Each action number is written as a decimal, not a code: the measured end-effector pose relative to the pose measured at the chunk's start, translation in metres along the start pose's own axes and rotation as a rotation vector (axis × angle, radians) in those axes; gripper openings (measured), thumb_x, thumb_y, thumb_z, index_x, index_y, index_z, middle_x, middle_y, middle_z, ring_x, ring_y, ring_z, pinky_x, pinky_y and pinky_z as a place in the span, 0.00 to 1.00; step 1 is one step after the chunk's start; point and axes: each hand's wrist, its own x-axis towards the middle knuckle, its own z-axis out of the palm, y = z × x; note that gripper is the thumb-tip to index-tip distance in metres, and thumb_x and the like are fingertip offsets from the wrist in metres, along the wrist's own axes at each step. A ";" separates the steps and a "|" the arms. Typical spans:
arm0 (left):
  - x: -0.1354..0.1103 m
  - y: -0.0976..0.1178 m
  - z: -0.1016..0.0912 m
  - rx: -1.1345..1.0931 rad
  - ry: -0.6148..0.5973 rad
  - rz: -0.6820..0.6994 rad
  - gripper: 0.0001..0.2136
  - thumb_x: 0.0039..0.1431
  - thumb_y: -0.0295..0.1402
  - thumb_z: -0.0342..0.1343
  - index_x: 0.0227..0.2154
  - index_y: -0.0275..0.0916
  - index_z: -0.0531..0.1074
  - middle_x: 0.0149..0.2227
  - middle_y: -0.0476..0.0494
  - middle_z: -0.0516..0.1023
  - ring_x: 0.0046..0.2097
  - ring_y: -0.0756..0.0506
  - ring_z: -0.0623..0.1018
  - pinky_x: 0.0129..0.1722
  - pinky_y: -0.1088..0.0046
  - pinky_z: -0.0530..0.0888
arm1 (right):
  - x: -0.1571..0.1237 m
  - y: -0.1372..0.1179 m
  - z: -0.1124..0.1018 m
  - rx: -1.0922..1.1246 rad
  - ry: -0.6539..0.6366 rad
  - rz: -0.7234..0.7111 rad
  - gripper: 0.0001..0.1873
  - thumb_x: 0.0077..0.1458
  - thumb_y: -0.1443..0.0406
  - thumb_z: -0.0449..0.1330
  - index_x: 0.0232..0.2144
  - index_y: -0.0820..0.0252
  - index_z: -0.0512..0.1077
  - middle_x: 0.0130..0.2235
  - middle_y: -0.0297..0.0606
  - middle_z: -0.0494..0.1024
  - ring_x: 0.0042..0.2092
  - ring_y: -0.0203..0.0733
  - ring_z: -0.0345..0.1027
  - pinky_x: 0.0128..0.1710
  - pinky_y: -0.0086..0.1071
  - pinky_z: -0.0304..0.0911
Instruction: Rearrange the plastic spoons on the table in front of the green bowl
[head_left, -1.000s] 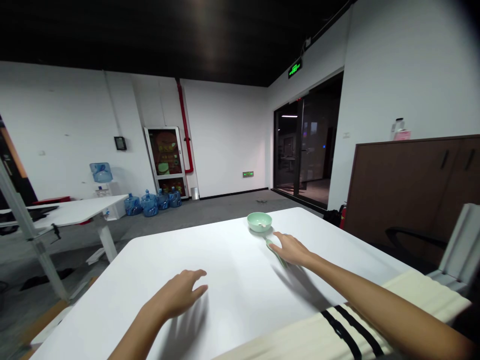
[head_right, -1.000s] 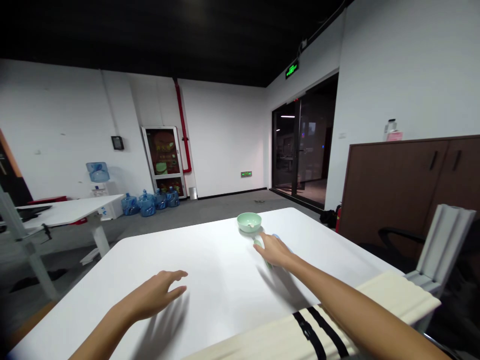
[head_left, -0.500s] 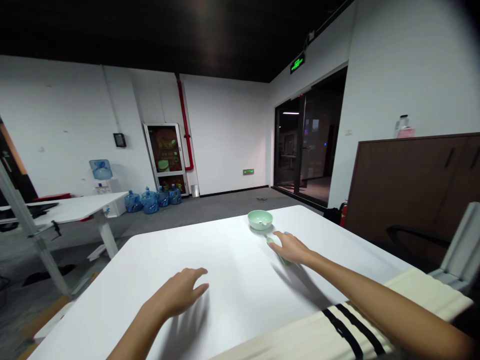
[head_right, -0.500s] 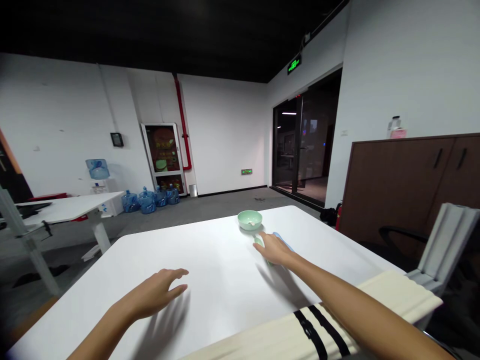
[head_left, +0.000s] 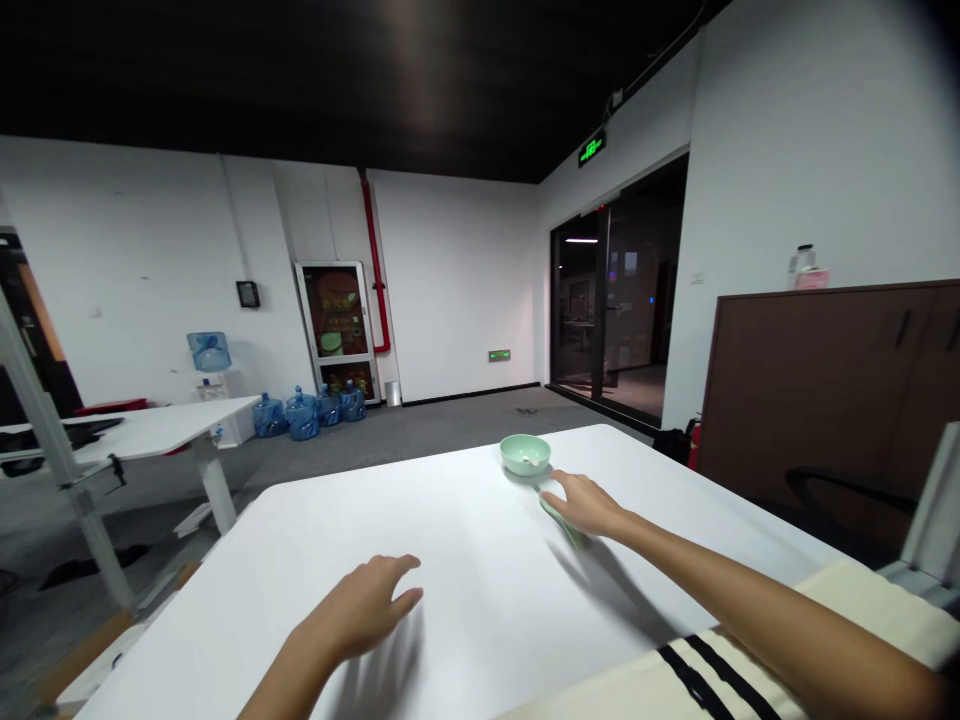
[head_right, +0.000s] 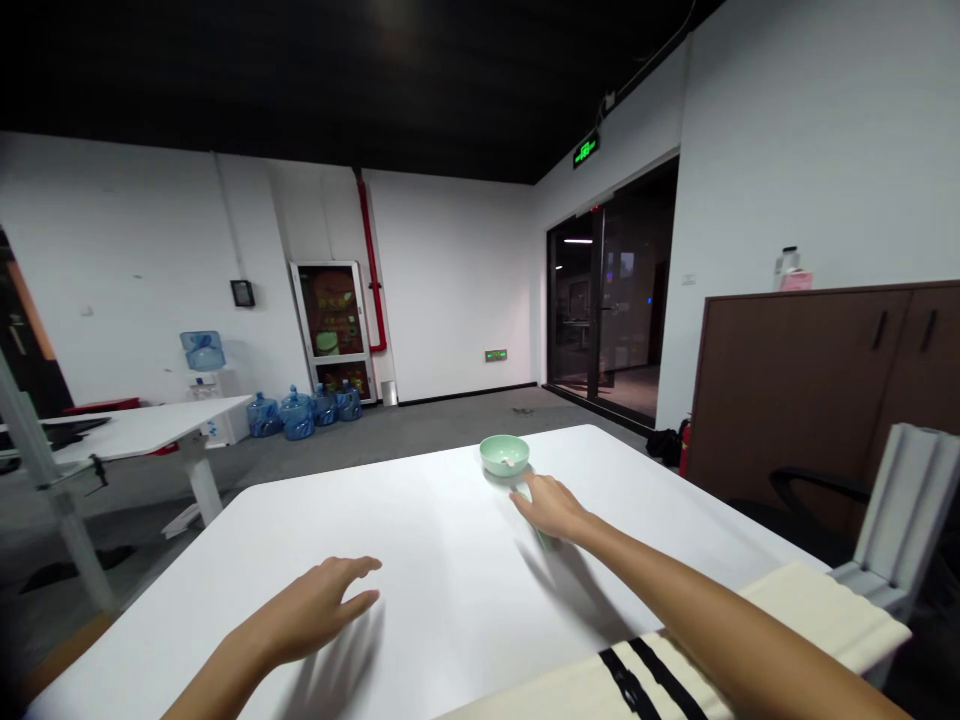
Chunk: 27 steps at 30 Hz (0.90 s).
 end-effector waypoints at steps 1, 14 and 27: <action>0.000 -0.001 0.001 -0.004 0.001 0.000 0.27 0.56 0.55 0.42 0.54 0.49 0.65 0.54 0.42 0.72 0.54 0.38 0.70 0.51 0.60 0.66 | 0.005 0.000 -0.001 -0.003 0.002 0.001 0.26 0.57 0.50 0.49 0.52 0.58 0.66 0.46 0.45 0.75 0.48 0.49 0.68 0.41 0.31 0.57; -0.003 0.007 -0.006 -0.019 -0.022 -0.043 0.26 0.57 0.53 0.42 0.55 0.49 0.65 0.53 0.42 0.72 0.53 0.37 0.71 0.51 0.59 0.66 | 0.093 0.000 -0.005 -0.156 0.056 0.146 0.27 0.56 0.50 0.48 0.48 0.63 0.70 0.45 0.49 0.75 0.45 0.49 0.69 0.36 0.32 0.58; 0.001 0.006 -0.007 -0.044 -0.030 -0.053 0.25 0.57 0.52 0.43 0.55 0.49 0.65 0.53 0.42 0.72 0.54 0.37 0.70 0.52 0.59 0.65 | 0.160 0.010 0.035 -0.217 -0.048 0.284 0.21 0.49 0.55 0.57 0.40 0.63 0.73 0.43 0.51 0.75 0.44 0.52 0.71 0.35 0.35 0.62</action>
